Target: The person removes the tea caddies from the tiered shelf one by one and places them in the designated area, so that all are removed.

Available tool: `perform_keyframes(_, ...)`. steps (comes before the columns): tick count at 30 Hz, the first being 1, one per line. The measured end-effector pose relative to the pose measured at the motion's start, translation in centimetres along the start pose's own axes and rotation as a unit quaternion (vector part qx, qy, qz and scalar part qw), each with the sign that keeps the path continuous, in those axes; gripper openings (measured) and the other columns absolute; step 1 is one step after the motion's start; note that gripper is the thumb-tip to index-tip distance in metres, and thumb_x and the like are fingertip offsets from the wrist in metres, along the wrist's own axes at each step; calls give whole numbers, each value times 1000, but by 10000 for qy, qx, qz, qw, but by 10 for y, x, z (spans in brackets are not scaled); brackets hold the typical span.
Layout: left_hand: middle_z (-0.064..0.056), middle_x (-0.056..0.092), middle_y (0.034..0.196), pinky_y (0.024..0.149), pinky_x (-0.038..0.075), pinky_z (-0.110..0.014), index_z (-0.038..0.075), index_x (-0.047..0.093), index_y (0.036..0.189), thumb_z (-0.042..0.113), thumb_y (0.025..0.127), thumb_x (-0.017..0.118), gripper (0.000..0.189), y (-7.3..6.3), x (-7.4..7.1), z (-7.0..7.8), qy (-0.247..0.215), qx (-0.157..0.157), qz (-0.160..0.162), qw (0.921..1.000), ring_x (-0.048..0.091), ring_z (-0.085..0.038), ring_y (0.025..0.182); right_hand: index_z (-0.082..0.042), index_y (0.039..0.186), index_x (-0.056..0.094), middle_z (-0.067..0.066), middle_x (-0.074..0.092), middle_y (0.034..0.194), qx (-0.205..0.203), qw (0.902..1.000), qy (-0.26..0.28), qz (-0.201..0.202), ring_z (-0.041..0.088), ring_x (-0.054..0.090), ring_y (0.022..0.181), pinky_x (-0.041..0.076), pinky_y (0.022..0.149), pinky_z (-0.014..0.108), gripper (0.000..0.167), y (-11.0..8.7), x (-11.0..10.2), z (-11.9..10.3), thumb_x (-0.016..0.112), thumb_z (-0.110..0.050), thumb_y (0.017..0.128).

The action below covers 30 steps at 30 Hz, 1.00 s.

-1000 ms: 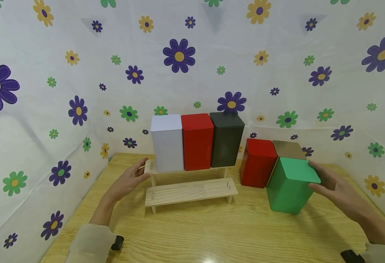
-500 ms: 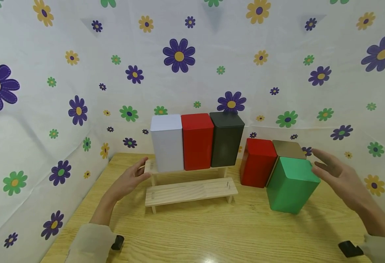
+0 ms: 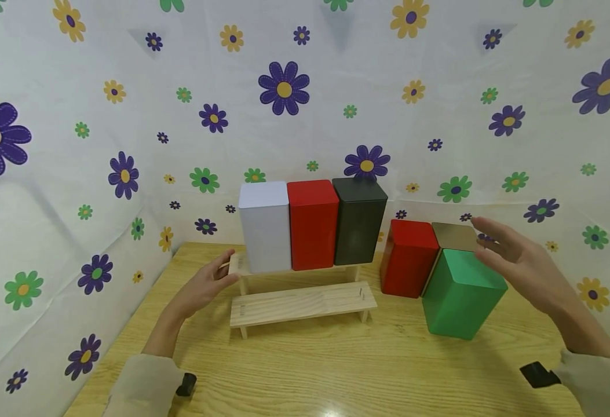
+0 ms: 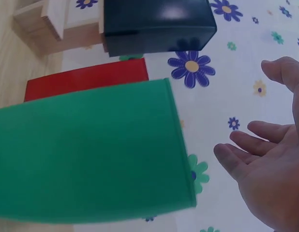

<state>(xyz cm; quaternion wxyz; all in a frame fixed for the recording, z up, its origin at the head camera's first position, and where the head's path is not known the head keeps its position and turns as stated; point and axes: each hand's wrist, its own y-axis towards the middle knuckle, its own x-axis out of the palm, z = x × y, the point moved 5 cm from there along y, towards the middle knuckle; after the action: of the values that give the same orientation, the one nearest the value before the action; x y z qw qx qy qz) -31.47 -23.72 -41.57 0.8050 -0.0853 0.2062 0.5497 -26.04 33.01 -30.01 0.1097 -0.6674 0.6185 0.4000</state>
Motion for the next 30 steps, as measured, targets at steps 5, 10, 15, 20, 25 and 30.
perform_keyframes(5,-25,6,170,117,28,-58,1,8,165,32,109,55,79,1,0,-2,3,-33,6,10000,19,-46,152,-21,161,39,11,42,161,-39,9996,234,-145,-11,49,125,42,90,5,61,14,6,-20,62,-18,105)
perform_keyframes(10,-25,6,170,117,28,-58,1,8,165,32,109,56,80,1,1,-2,-15,-52,-3,10000,19,-46,152,-16,161,37,14,41,161,-198,9978,519,-348,-10,52,124,46,91,8,61,28,13,-37,62,-17,106)
perform_keyframes(15,-24,6,170,117,28,-58,1,7,165,31,109,56,80,2,1,-3,-61,-46,-6,10000,19,-46,152,-8,162,34,20,39,160,-375,9949,697,-618,9,57,129,51,89,13,63,42,21,-48,61,-17,106)
perform_keyframes(20,-24,5,170,117,28,-58,0,6,165,31,109,56,81,2,2,-3,-113,-34,-31,9999,19,-46,152,-4,160,35,21,41,159,-310,9945,693,-727,44,52,135,53,87,16,64,55,29,-56,63,-18,105)
perform_keyframes(25,-24,6,170,117,28,-59,0,7,165,32,109,55,80,2,1,-2,-37,-71,-12,10000,19,-46,152,-2,161,32,23,38,161,-246,9931,753,-860,49,48,137,53,87,16,68,69,37,-60,64,-20,104)
perform_keyframes(30,-24,7,170,117,28,-58,1,8,165,34,109,56,81,1,0,-2,65,-119,39,9999,19,-46,153,-7,163,30,19,38,162,-235,9928,719,-931,47,49,138,54,99,36,71,83,46,-66,65,-24,103)
